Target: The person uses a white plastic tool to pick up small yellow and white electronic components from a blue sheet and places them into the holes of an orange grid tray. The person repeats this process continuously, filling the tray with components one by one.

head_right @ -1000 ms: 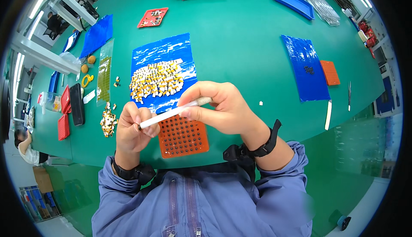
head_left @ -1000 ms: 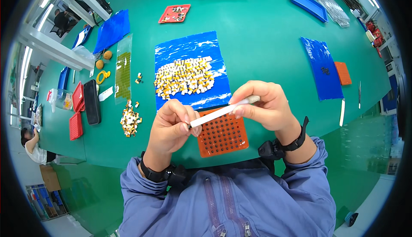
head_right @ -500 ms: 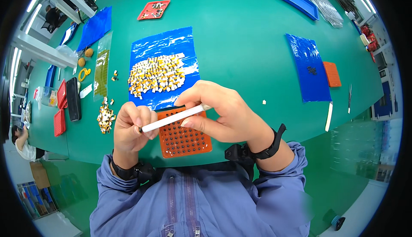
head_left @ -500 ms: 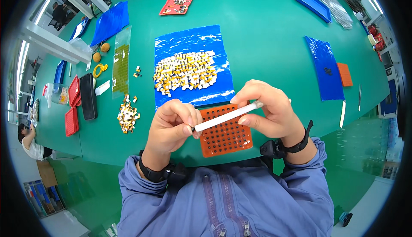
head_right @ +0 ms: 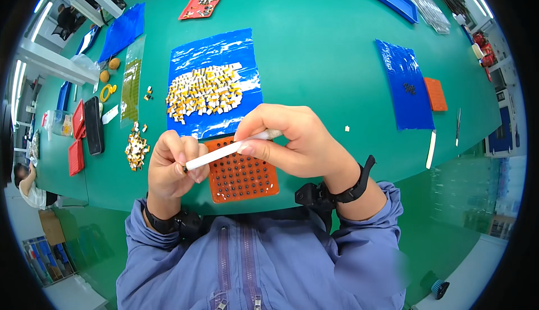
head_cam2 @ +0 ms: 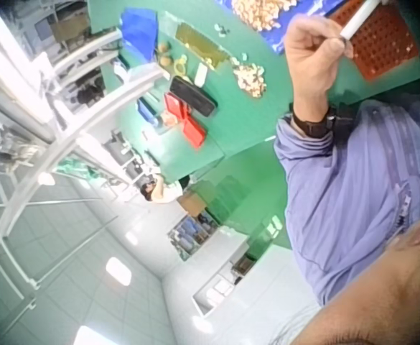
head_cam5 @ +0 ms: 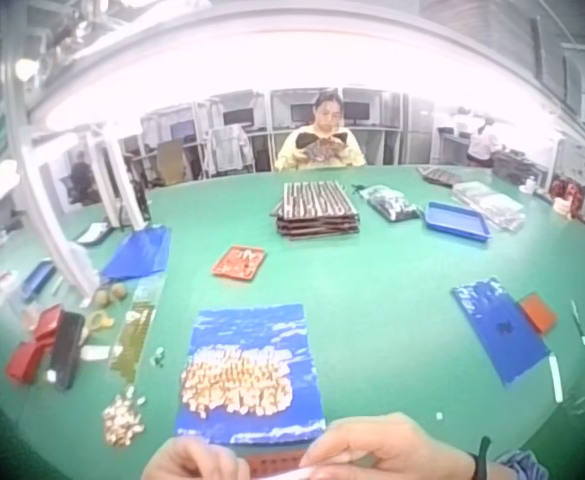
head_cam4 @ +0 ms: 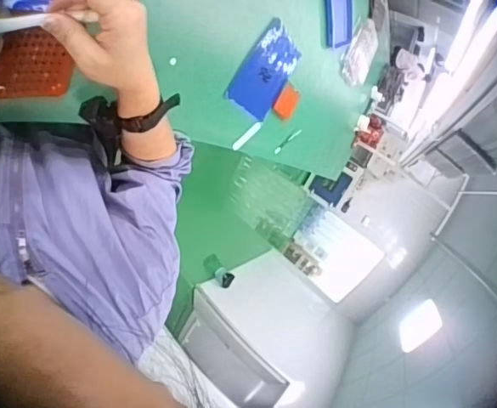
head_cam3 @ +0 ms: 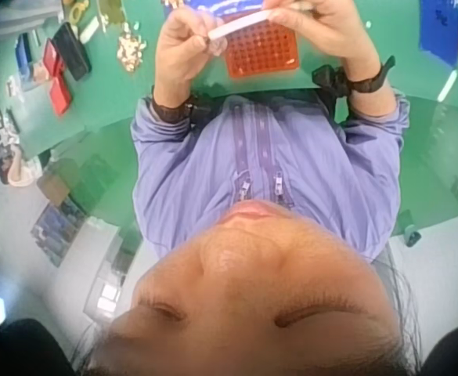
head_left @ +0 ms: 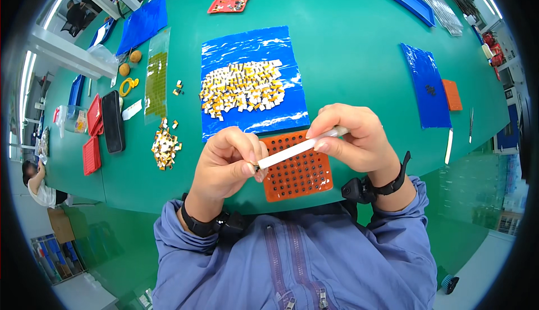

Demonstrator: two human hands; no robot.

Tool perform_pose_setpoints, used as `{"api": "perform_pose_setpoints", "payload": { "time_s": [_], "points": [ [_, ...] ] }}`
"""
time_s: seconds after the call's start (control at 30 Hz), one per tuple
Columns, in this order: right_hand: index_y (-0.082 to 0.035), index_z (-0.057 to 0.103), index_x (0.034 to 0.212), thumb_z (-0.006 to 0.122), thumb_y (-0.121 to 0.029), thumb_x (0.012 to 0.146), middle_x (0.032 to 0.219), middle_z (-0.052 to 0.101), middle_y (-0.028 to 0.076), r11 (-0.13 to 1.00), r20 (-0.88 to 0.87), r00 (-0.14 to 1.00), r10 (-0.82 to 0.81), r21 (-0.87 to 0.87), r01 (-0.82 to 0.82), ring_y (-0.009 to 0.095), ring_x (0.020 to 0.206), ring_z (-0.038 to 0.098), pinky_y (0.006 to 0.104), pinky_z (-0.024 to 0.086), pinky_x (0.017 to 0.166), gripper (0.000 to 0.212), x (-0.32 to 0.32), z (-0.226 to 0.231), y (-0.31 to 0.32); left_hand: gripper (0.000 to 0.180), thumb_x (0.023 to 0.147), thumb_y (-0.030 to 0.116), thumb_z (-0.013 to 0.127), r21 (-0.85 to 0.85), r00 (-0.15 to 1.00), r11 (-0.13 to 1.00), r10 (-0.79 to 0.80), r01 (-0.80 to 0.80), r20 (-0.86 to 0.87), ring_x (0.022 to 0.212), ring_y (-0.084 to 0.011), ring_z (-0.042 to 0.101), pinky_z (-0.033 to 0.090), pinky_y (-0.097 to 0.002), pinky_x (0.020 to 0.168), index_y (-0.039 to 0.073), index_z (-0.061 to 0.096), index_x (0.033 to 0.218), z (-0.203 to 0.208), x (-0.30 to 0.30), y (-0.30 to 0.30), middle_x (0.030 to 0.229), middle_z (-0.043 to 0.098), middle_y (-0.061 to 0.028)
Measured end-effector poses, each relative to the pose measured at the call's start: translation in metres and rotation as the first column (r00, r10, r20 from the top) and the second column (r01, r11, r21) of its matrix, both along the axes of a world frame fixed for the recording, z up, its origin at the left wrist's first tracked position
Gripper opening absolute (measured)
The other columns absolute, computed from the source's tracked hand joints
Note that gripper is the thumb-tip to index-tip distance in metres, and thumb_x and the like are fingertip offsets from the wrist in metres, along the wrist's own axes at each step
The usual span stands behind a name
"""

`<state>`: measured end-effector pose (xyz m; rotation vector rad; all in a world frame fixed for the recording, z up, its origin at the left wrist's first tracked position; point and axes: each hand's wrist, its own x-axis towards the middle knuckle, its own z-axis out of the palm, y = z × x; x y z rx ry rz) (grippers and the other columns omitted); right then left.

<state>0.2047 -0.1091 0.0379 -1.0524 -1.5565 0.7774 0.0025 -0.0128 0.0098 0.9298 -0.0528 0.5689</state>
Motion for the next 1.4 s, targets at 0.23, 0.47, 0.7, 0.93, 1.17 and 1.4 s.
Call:
{"api": "perform_pose_setpoints", "payload": {
  "time_s": [0.23,0.47,0.7,0.93,1.17,1.4],
  "points": [
    [-0.002,0.057,0.083,0.063,-0.003,0.075,0.075,0.059,0.006,1.0,-0.049,0.999,-0.012,0.001,0.012,0.013,0.067,0.057,0.0235,0.044,0.059,0.01,0.0007,-0.0016,0.0005,0.009,0.08,0.004,0.057,-0.09,0.998,0.996,0.0,0.005,0.058,0.065,-0.0165,0.053,0.043,-0.0265,0.057,0.003,0.048,0.081,-0.0018,-0.0005,-0.0009,0.069,0.051,-0.0076],
    [-0.002,0.056,0.082,0.065,-0.002,0.073,0.075,0.059,0.005,0.998,-0.043,0.999,-0.009,0.057,0.012,0.014,0.068,0.057,0.0237,0.044,0.059,0.012,-0.0007,-0.0044,0.0021,0.008,0.081,0.003,0.056,-0.084,0.999,0.996,-0.007,0.011,0.052,0.066,-0.0162,0.052,0.044,-0.0265,0.057,0.003,0.048,0.081,-0.0019,-0.0005,-0.0015,0.07,0.052,-0.0082],
    [-0.001,0.057,0.082,0.064,-0.002,0.073,0.076,0.058,0.005,0.994,0.032,0.999,-0.01,0.113,0.006,0.015,0.066,0.056,0.0244,0.043,0.059,0.011,0.0015,-0.004,0.0034,0.008,0.081,0.002,0.056,-0.073,0.999,0.997,0.02,-0.018,0.031,0.066,-0.016,0.053,0.044,-0.0261,0.058,0.003,0.048,0.081,-0.0022,-0.0003,-0.0013,0.072,0.051,-0.0088],
    [-0.001,0.058,0.082,0.061,-0.003,0.075,0.074,0.058,0.006,0.993,0.084,0.994,-0.07,0.098,0.062,0.016,0.065,0.055,0.0251,0.043,0.057,0.008,-0.0023,-0.0009,0.0006,0.009,0.08,0.001,0.057,-0.046,0.999,0.998,0.048,-0.047,0.02,0.066,-0.0158,0.053,0.045,-0.026,0.058,0.003,0.048,0.081,-0.0026,-0.0012,-0.0018,0.072,0.051,-0.0089],
    [-0.001,0.058,0.081,0.063,-0.001,0.072,0.077,0.058,0.007,0.987,0.051,0.999,-0.02,0.159,0.012,0.017,0.068,0.055,0.0259,0.043,0.058,0.011,-0.0007,-0.0044,0.0034,0.01,0.08,0.002,0.057,-0.058,0.999,0.998,0.02,-0.017,0.034,0.065,-0.0156,0.053,0.045,-0.0261,0.057,0.003,0.048,0.081,-0.0039,-0.0007,-0.0014,0.072,0.052,-0.0089],
    [-0.001,0.057,0.082,0.065,0.0,0.07,0.075,0.057,0.006,0.984,0.098,0.995,-0.019,0.18,0.001,0.017,0.068,0.054,0.0263,0.043,0.057,0.014,0.0001,-0.0036,0.0031,0.009,0.079,0.001,0.057,-0.053,0.999,0.999,0.007,-0.005,0.033,0.065,-0.016,0.052,0.045,-0.0266,0.057,0.003,0.048,0.081,-0.0042,-0.001,-0.001,0.071,0.052,-0.0086]
  ]
}}
